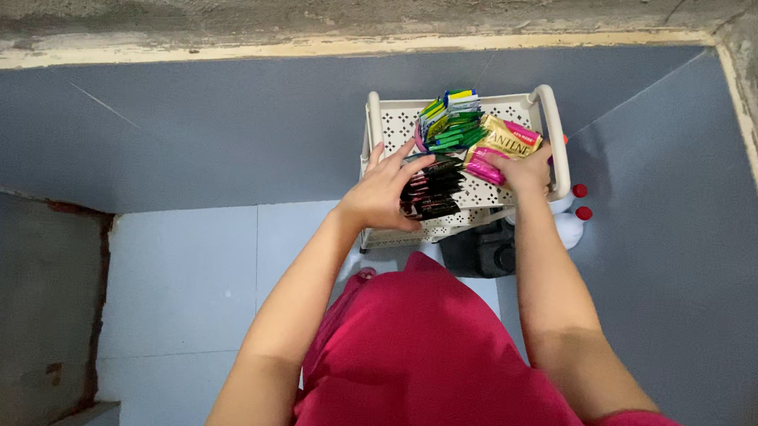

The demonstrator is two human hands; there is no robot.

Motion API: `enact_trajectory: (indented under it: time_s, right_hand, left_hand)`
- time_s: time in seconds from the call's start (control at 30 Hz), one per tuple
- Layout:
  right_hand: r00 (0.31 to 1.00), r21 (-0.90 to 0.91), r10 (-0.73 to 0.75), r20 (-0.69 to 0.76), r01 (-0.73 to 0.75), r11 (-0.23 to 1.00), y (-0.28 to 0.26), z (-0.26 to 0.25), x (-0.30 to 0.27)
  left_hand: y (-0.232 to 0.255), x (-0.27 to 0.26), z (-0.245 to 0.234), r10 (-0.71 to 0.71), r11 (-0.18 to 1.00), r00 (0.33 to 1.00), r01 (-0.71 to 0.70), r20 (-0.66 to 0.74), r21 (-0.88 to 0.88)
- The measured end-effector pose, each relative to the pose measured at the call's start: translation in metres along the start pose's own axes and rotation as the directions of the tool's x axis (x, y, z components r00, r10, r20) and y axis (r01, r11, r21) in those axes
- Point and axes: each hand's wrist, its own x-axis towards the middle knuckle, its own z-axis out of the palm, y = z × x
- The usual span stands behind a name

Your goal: The person wipes a white plastic storage rack with a blue cloth, then hangs the cloth on a wall hook. They take sachets and packets from a wall-mounted wire rack and place them into the plastic rack, arranging them by type.

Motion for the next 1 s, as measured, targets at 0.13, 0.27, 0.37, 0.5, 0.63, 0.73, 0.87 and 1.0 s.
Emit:
enact_trajectory:
  time_s: [0.13, 0.27, 0.37, 0.5, 0.63, 0.73, 0.87, 1.0]
  right_hand:
    - [0.997, 0.431, -0.078, 0.0, 0.07, 0.899, -0.002, 0.005, -0.012]
    - [0.983, 0.713, 0.072, 0.168, -0.172, 0.68, -0.005, 0.008, -0.015]
    - [0.989, 0.574, -0.031, 0.144, -0.058, 0.817, -0.007, 0.008, -0.013]
    - [0.989, 0.559, 0.0, 0.146, -0.083, 0.825, -0.011, 0.002, -0.011]
    - [0.987, 0.595, -0.01, 0.162, -0.09, 0.798, -0.014, -0.003, -0.017]
    - [0.983, 0.705, -0.099, 0.156, -0.041, 0.708, -0.011, -0.006, -0.029]
    - [0.991, 0.74, -0.135, 0.021, 0.075, 0.669, -0.013, -0.015, -0.041]
    - [0.994, 0.887, -0.094, -0.052, 0.089, 0.453, -0.021, -0.034, -0.052]
  left_hand:
    - [-0.014, -0.002, 0.009, -0.033, 0.999, 0.996, 0.033, -0.081, 0.001]
    - [-0.027, -0.002, 0.017, -0.014, 1.0, 0.984, 0.017, -0.179, 0.01]
    - [-0.032, -0.001, 0.024, -0.049, 0.997, 0.976, 0.061, -0.214, 0.05]
    - [-0.035, 0.0, 0.031, -0.061, 0.993, 0.969, 0.083, -0.241, 0.085]
    - [-0.036, 0.003, 0.034, -0.067, 0.984, 0.968, 0.104, -0.243, 0.145]
    - [-0.033, 0.005, 0.038, -0.069, 0.973, 0.966, 0.12, -0.249, 0.198]
    - [-0.025, 0.01, 0.041, -0.177, 0.953, 0.938, 0.239, -0.299, 0.185]
    - [-0.014, 0.019, 0.044, -0.261, 0.921, 0.878, 0.351, -0.402, 0.17]
